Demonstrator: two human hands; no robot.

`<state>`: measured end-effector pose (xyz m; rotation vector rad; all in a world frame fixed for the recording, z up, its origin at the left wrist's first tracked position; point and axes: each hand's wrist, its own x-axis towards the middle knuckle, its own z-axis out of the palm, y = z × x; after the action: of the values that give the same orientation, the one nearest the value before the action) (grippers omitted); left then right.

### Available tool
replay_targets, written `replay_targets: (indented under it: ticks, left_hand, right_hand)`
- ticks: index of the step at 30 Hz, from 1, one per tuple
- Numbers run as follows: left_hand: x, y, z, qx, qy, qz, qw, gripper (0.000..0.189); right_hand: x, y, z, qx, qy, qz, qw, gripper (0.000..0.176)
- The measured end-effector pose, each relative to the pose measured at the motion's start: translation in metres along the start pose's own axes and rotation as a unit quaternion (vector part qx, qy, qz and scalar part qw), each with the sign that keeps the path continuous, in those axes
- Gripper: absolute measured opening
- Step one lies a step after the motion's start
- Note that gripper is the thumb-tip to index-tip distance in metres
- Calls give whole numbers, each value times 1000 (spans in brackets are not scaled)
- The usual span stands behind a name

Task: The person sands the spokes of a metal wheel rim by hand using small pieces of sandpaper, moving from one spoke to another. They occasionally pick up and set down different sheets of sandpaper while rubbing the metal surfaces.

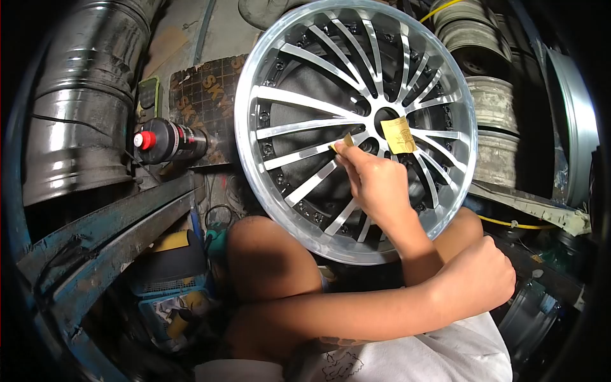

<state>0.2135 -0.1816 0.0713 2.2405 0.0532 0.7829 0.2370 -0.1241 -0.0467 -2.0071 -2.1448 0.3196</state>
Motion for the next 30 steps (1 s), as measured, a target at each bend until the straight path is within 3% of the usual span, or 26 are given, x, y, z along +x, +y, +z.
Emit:
replay_targets:
  ticks: [2, 5, 6, 9, 11, 12, 16, 19, 23, 25, 29, 30]
  left_hand:
    - [-2, -1, 0, 4, 7, -8, 1000, 12]
    - [-1, 1, -3, -3, 2, -7, 1000, 12]
    - [-1, 1, -3, 2, 5, -7, 1000, 12]
    - [-1, -6, -8, 12, 14, -8, 1000, 12]
    - [0, -2, -8, -12, 4, -5, 1000, 11]
    - [0, -2, -9, -12, 5, -6, 1000, 11]
    - [-1, -3, -11, 7, 19, -14, 1000, 11]
    - [-1, -2, -9, 2, 11, -6, 1000, 12]
    - [2, -1, -8, 3, -8, -13, 1000, 12]
    - [1, 0, -8, 1, -6, -14, 1000, 12]
    - [1, 1, -7, 6, -5, -17, 1000, 12]
    - [1, 0, -9, 9, -6, -20, 1000, 12]
  right_hand:
    - [1, -6, -10, 12, -5, -29, 1000, 17]
    - [13, -16, 3, 43, 98, -64, 992, 17]
    - [14, -16, 13, -34, 19, -55, 998, 19]
    - [2, -18, 4, -30, -55, -32, 998, 32]
    - [8, -24, 1, 8, 76, -64, 995, 39]
    - [11, -19, 11, -9, 92, -70, 993, 41]
    - [3, -23, -3, -89, -20, -52, 994, 39]
    - [14, -25, -7, -61, 82, -84, 991, 38]
    - [4, -21, -3, -42, 14, -52, 998, 42]
    - [11, -24, -5, -24, 97, -65, 993, 45]
    - [-2, -12, 4, -22, 20, -44, 999, 43]
    - [2, -14, 0, 5, 63, -40, 997, 42]
